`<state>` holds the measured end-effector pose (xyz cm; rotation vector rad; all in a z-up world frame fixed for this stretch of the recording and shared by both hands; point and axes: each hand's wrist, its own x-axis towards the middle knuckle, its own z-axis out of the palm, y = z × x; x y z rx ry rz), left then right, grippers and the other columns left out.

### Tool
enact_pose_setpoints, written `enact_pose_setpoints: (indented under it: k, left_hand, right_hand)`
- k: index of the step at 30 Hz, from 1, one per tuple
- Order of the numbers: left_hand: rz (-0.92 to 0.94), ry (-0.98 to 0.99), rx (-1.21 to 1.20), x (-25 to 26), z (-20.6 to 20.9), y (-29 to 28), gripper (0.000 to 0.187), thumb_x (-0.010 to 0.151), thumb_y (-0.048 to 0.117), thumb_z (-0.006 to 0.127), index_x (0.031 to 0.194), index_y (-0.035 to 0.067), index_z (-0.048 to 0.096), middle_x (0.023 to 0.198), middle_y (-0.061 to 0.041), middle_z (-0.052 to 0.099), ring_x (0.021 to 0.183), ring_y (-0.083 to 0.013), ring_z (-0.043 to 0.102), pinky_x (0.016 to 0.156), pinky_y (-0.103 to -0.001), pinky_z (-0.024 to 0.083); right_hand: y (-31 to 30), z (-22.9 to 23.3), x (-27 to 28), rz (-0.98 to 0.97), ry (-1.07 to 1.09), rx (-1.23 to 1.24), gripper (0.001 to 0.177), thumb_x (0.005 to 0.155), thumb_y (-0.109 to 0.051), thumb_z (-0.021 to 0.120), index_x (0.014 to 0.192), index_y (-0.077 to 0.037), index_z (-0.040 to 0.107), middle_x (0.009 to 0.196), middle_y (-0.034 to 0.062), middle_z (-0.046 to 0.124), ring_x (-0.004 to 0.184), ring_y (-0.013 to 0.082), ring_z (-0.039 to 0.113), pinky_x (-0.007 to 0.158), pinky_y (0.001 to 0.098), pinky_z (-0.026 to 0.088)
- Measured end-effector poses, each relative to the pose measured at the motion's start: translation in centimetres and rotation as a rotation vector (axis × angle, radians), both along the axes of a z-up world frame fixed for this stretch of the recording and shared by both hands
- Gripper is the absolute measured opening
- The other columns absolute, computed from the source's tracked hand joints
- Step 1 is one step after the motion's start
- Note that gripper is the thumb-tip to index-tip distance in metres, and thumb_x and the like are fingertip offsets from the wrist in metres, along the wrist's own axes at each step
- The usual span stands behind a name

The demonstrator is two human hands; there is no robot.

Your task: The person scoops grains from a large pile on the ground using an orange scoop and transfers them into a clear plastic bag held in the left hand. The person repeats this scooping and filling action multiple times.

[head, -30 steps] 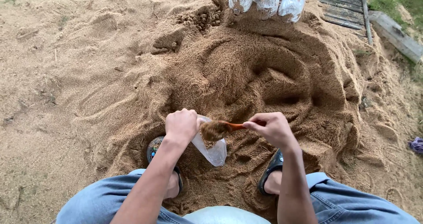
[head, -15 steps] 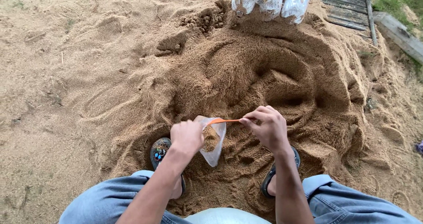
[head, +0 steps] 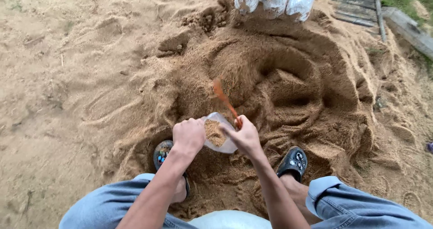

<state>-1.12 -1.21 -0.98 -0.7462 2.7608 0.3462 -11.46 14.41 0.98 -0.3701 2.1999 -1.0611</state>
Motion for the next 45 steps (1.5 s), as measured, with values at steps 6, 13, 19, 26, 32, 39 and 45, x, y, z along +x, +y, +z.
enact_pose_setpoints:
  k: [6, 13, 19, 26, 32, 39, 45]
  left_hand:
    - [0.000, -0.195, 0.009, 1.0, -0.8, 0.3, 0.022, 0.088, 0.010, 0.059, 0.084, 0.008, 0.080, 0.073, -0.010, 0.076, 0.079, -0.0325, 0.078, 0.068, -0.052, 0.061]
    - [0.045, -0.233, 0.115, 1.3, 6.2, -1.8, 0.019, 0.089, 0.018, 0.068, 0.093, 0.004, 0.081, 0.085, -0.018, 0.079, 0.091, -0.0370, 0.078, 0.082, -0.056, 0.061]
    - [0.072, -0.403, 0.022, 1.2, -0.4, -0.6, 0.019, 0.089, 0.014, 0.064, 0.096, 0.011, 0.082, 0.088, -0.009, 0.080, 0.093, -0.0299, 0.078, 0.077, -0.051, 0.061]
    - [0.053, -0.394, -0.002, 1.6, 0.0, -0.6, 0.022, 0.091, 0.012, 0.061, 0.098, 0.014, 0.082, 0.093, -0.006, 0.081, 0.097, -0.0273, 0.078, 0.077, -0.049, 0.061]
    - [0.027, -0.340, 0.050, 1.0, 2.6, 0.2, 0.016, 0.088, 0.011, 0.067, 0.094, 0.009, 0.081, 0.089, -0.010, 0.080, 0.092, -0.0312, 0.079, 0.075, -0.051, 0.061]
    - [-0.034, -0.241, 0.377, 0.8, 9.7, 2.9, 0.028, 0.097, 0.027, 0.068, 0.107, 0.003, 0.078, 0.097, -0.022, 0.078, 0.100, -0.0356, 0.077, 0.088, -0.054, 0.062]
    - [-0.312, -0.431, 0.394, 2.2, 4.9, 3.6, 0.035, 0.093, 0.043, 0.073, 0.097, 0.009, 0.079, 0.090, -0.011, 0.077, 0.094, -0.0318, 0.077, 0.088, -0.049, 0.063]
  right_hand:
    - [1.1, -4.4, -0.4, 0.131, 0.320, 0.310, 0.005, 0.091, -0.017, 0.059, 0.087, -0.014, 0.060, 0.072, 0.0184, 0.072, 0.078, 0.0379, 0.072, 0.084, 0.0455, 0.049]
    - [1.8, -3.6, -1.4, 0.113, 0.085, -0.035, 0.020, 0.088, -0.015, 0.061, 0.072, -0.015, 0.074, 0.062, 0.0108, 0.069, 0.064, 0.0259, 0.065, 0.075, 0.0444, 0.055]
    - [1.8, -6.1, -1.3, 0.219, 0.108, 0.274, 0.024, 0.086, -0.028, 0.060, 0.077, -0.014, 0.077, 0.075, 0.0189, 0.071, 0.083, 0.0459, 0.068, 0.077, 0.0546, 0.049]
    - [1.8, -4.8, -1.3, 0.184, 0.018, 0.215, 0.031, 0.091, -0.022, 0.059, 0.066, -0.011, 0.072, 0.059, 0.0115, 0.064, 0.064, 0.0305, 0.063, 0.071, 0.0422, 0.050]
    - [2.6, -3.9, -3.2, 0.161, -0.205, -0.093, 0.023, 0.094, -0.022, 0.066, 0.076, -0.009, 0.068, 0.059, 0.0016, 0.053, 0.055, 0.0129, 0.047, 0.052, 0.0260, 0.038]
    - [6.3, -7.8, -5.6, -0.099, -0.092, -0.211, 0.055, 0.111, -0.048, 0.042, 0.097, -0.007, 0.075, 0.062, -0.0032, 0.044, 0.057, 0.0099, 0.039, 0.052, 0.0266, 0.034]
    - [13.3, -23.6, -6.3, -0.187, 0.041, 0.414, 0.029, 0.099, -0.054, 0.057, 0.108, -0.034, 0.076, 0.080, -0.0030, 0.074, 0.092, 0.0273, 0.073, 0.085, 0.0448, 0.052]
